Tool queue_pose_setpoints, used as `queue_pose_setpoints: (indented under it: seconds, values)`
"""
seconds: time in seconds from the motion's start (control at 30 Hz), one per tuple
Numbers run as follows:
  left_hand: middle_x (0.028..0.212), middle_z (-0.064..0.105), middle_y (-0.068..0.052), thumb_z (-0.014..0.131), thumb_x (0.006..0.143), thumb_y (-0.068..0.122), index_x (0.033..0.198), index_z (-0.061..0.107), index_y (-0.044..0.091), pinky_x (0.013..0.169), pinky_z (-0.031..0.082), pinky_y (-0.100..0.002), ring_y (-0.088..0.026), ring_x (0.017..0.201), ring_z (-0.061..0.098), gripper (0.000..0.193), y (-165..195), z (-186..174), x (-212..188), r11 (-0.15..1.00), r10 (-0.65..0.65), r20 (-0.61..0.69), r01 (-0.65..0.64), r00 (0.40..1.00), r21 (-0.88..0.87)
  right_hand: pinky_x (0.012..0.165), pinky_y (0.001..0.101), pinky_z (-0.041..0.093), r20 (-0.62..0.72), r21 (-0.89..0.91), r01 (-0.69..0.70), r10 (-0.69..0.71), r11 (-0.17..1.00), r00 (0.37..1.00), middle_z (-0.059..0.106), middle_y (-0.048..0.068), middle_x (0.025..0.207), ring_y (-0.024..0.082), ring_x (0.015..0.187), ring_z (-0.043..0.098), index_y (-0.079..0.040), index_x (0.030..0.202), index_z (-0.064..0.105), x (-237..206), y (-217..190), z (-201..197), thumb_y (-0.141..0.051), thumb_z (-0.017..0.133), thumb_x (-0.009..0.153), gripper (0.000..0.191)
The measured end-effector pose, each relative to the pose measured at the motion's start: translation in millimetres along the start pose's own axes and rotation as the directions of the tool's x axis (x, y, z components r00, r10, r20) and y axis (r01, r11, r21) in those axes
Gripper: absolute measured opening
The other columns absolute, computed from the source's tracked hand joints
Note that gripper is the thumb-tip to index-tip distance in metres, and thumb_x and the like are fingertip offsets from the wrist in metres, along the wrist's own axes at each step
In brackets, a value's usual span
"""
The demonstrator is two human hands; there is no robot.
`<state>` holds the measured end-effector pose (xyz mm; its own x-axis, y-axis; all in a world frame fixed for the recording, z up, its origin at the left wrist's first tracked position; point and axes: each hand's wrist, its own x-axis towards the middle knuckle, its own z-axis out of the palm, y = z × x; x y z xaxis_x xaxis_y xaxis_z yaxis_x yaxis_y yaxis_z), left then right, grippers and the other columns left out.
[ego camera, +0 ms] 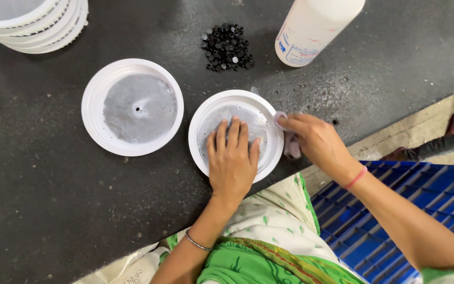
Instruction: The person wipes the inner surface of white plastic diffuser plates with a cloth, stacks the wiped plates, and wraps some plates in plastic film at a workbench. They handle the plates one at a time, turning them over and placing them into stacks.
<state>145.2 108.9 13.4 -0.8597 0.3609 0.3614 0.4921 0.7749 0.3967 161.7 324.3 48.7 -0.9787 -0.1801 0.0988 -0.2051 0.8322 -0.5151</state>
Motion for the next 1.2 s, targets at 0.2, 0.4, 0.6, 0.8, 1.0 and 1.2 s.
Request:
queue_pose_setpoints:
  seconds: [0.2, 0.4, 0.6, 0.8, 1.0, 1.2]
  values:
    - [0.140, 0.062, -0.016, 0.061, 0.101, 0.036, 0.128, 0.068, -0.001, 0.115, 0.036, -0.054, -0.036, 0.134, 0.050, 0.046, 0.0, -1.4, 0.1, 1.000, 0.001, 0.015, -0.001, 1.000, -0.005, 0.075, 0.0381, 0.058, 0.004, 0.002, 0.038, -0.038, 0.999, 0.999, 0.070, 0.013, 0.106, 0.031, 0.084, 0.070, -0.005, 0.124, 0.070, 22.3, -3.7, -2.9, 0.013, 0.062, 0.072, 0.055]
    - [0.140, 0.062, -0.015, 0.059, 0.100, 0.036, 0.125, 0.068, 0.001, 0.116, 0.033, -0.055, -0.035, 0.134, 0.051, 0.044, 0.2, -0.6, 0.4, 1.000, -0.015, 0.004, 0.015, 1.000, 0.021, 0.071, 0.0361, 0.058, 0.074, -0.013, -0.030, 0.031, 0.999, 0.997, 0.070, 0.010, 0.093, 0.027, 0.078, 0.071, -0.008, 0.121, 0.072, 19.6, -1.6, -9.2, 0.009, 0.062, 0.075, 0.050]
    - [0.140, 0.062, -0.014, 0.060, 0.101, 0.037, 0.127, 0.068, 0.001, 0.117, 0.033, -0.055, -0.035, 0.135, 0.050, 0.046, 0.2, 0.9, 0.4, 0.999, -0.021, 0.026, 0.020, 0.999, 0.041, 0.076, 0.0382, 0.057, 0.039, -0.017, 0.073, -0.072, 0.997, 0.997, 0.070, 0.011, 0.102, 0.030, 0.086, 0.070, -0.005, 0.119, 0.071, 15.8, 1.1, -11.5, 0.008, 0.060, 0.071, 0.051]
    - [0.140, 0.061, -0.016, 0.060, 0.099, 0.038, 0.127, 0.068, 0.001, 0.115, 0.032, -0.056, -0.036, 0.134, 0.050, 0.047, -0.2, 1.6, 1.9, 0.999, -0.021, 0.011, 0.020, 1.000, 0.034, 0.077, 0.0399, 0.056, 0.088, -0.071, 0.095, -0.089, 0.993, 0.992, 0.068, 0.013, 0.098, 0.031, 0.089, 0.068, -0.005, 0.126, 0.070, 25.8, -3.0, -11.4, 0.007, 0.061, 0.075, 0.053]
    - [0.141, 0.062, -0.014, 0.060, 0.100, 0.036, 0.128, 0.067, 0.001, 0.117, 0.032, -0.056, -0.035, 0.135, 0.049, 0.045, -1.2, -0.5, 0.6, 0.999, -0.023, 0.030, 0.022, 0.999, 0.036, 0.077, 0.0400, 0.055, 0.121, -0.071, 0.070, -0.061, 0.995, 0.991, 0.067, 0.013, 0.097, 0.031, 0.086, 0.067, -0.005, 0.124, 0.069, 33.8, -8.2, -13.9, 0.002, 0.063, 0.075, 0.050]
    - [0.141, 0.061, -0.015, 0.060, 0.100, 0.035, 0.127, 0.067, 0.001, 0.116, 0.032, -0.056, -0.035, 0.136, 0.049, 0.044, -0.3, 1.1, 1.0, 0.999, -0.020, 0.016, 0.019, 1.000, 0.034, 0.076, 0.0405, 0.055, 0.134, -0.078, 0.076, -0.065, 0.994, 0.989, 0.067, 0.013, 0.098, 0.032, 0.088, 0.067, -0.004, 0.125, 0.069, 26.0, -9.4, -18.0, 0.003, 0.064, 0.073, 0.052]
